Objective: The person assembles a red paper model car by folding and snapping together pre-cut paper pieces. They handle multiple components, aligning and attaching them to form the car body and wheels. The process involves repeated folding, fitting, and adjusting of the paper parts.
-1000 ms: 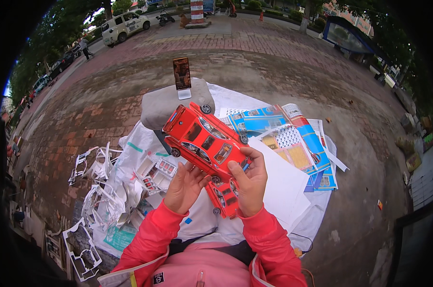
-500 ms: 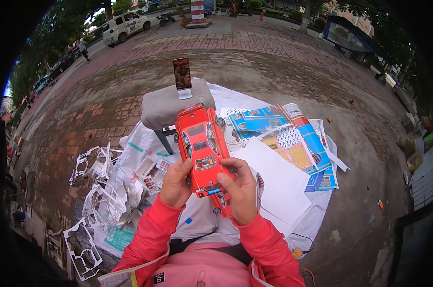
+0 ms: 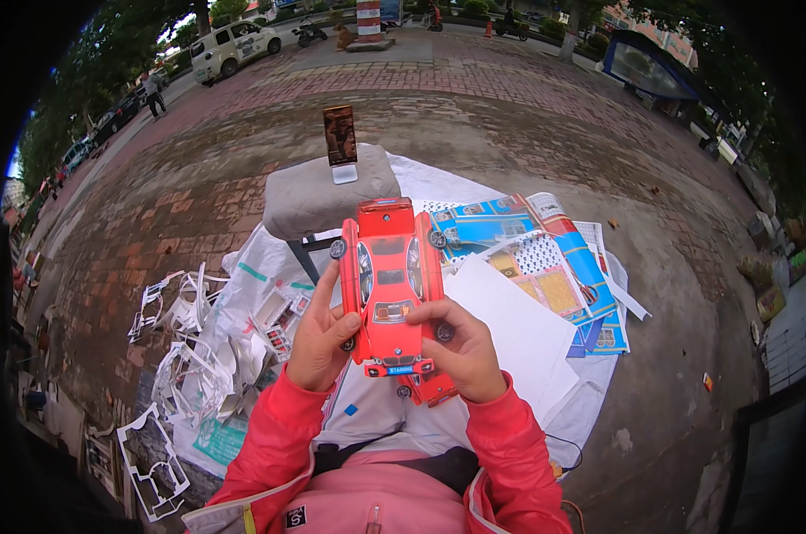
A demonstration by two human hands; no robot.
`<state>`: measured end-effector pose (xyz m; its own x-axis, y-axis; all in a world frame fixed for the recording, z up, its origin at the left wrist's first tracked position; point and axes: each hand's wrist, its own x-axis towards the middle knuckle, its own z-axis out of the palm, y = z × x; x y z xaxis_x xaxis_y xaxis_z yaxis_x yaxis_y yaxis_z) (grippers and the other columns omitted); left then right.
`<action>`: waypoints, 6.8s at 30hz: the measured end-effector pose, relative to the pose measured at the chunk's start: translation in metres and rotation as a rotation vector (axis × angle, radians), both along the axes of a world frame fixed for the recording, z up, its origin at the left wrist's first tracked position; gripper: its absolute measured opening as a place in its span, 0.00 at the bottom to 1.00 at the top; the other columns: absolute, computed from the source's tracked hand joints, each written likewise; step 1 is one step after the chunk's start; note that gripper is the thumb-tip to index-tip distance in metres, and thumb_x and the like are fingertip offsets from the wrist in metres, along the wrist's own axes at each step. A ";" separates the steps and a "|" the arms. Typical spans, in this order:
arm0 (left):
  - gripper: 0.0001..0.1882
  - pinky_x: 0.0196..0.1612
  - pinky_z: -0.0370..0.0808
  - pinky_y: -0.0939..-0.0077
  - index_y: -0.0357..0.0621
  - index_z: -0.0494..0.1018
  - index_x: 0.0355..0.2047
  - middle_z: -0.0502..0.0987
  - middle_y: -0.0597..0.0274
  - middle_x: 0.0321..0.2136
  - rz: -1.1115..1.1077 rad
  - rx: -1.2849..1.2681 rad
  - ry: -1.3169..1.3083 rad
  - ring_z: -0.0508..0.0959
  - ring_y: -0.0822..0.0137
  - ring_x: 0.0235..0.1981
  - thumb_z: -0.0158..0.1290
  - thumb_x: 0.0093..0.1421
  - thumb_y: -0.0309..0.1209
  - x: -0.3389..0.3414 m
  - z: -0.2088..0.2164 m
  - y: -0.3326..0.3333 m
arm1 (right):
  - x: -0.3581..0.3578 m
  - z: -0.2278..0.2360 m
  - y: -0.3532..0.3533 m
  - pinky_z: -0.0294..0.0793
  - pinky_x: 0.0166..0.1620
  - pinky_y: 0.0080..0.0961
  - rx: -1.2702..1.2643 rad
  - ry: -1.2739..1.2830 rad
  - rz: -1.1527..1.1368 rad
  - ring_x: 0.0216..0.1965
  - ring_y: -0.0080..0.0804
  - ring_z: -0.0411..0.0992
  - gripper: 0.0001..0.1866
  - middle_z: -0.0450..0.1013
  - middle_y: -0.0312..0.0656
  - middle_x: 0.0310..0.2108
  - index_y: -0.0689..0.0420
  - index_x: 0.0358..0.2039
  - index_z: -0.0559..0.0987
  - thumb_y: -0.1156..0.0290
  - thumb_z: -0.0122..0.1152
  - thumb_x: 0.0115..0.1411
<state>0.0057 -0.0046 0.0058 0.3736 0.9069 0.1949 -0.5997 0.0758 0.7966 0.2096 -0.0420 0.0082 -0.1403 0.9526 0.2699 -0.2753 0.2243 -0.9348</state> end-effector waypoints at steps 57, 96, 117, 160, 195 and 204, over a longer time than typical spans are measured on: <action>0.06 0.31 0.72 0.88 0.34 0.75 0.33 0.80 0.62 0.28 0.456 0.291 0.385 0.77 0.80 0.27 0.61 0.57 0.20 0.018 0.010 -0.021 | -0.035 0.004 -0.008 0.74 0.34 0.17 0.079 0.088 -0.407 0.32 0.21 0.77 0.06 0.76 0.39 0.28 0.63 0.33 0.73 0.80 0.63 0.59; 0.38 0.62 0.65 0.71 0.33 0.57 0.65 0.62 0.55 0.59 0.177 0.312 0.208 0.65 0.65 0.62 0.58 0.56 0.17 0.004 0.019 -0.003 | -0.018 0.009 -0.004 0.76 0.49 0.26 -0.023 0.126 -0.103 0.44 0.30 0.76 0.17 0.73 0.46 0.47 0.67 0.53 0.73 0.78 0.57 0.63; 0.36 0.64 0.64 0.69 0.32 0.57 0.65 0.62 0.49 0.63 0.009 0.285 0.287 0.65 0.63 0.62 0.58 0.58 0.19 -0.003 0.017 -0.005 | -0.022 0.001 -0.008 0.74 0.48 0.20 0.045 0.007 -0.169 0.45 0.26 0.74 0.16 0.71 0.40 0.43 0.65 0.49 0.77 0.82 0.60 0.60; 0.36 0.61 0.69 0.66 0.44 0.55 0.67 0.63 0.55 0.63 -0.262 0.006 -0.352 0.69 0.62 0.60 0.57 0.61 0.23 0.015 -0.008 0.006 | -0.032 -0.018 -0.003 0.79 0.47 0.35 -0.079 0.793 0.229 0.40 0.30 0.77 0.13 0.76 0.43 0.40 0.59 0.50 0.75 0.79 0.53 0.65; 0.19 0.47 0.79 0.77 0.31 0.76 0.48 0.81 0.50 0.42 0.138 0.487 0.593 0.81 0.67 0.42 0.60 0.55 0.16 -0.008 0.018 -0.004 | -0.023 -0.006 -0.013 0.75 0.42 0.20 0.218 -0.084 -0.348 0.38 0.26 0.77 0.16 0.76 0.43 0.38 0.64 0.45 0.80 0.86 0.63 0.55; 0.16 0.44 0.79 0.78 0.32 0.78 0.44 0.82 0.52 0.38 0.195 0.555 0.569 0.82 0.69 0.39 0.61 0.54 0.17 -0.004 0.018 -0.004 | -0.022 -0.006 -0.012 0.76 0.41 0.20 0.262 -0.104 -0.397 0.37 0.27 0.77 0.13 0.77 0.43 0.36 0.64 0.41 0.81 0.88 0.63 0.55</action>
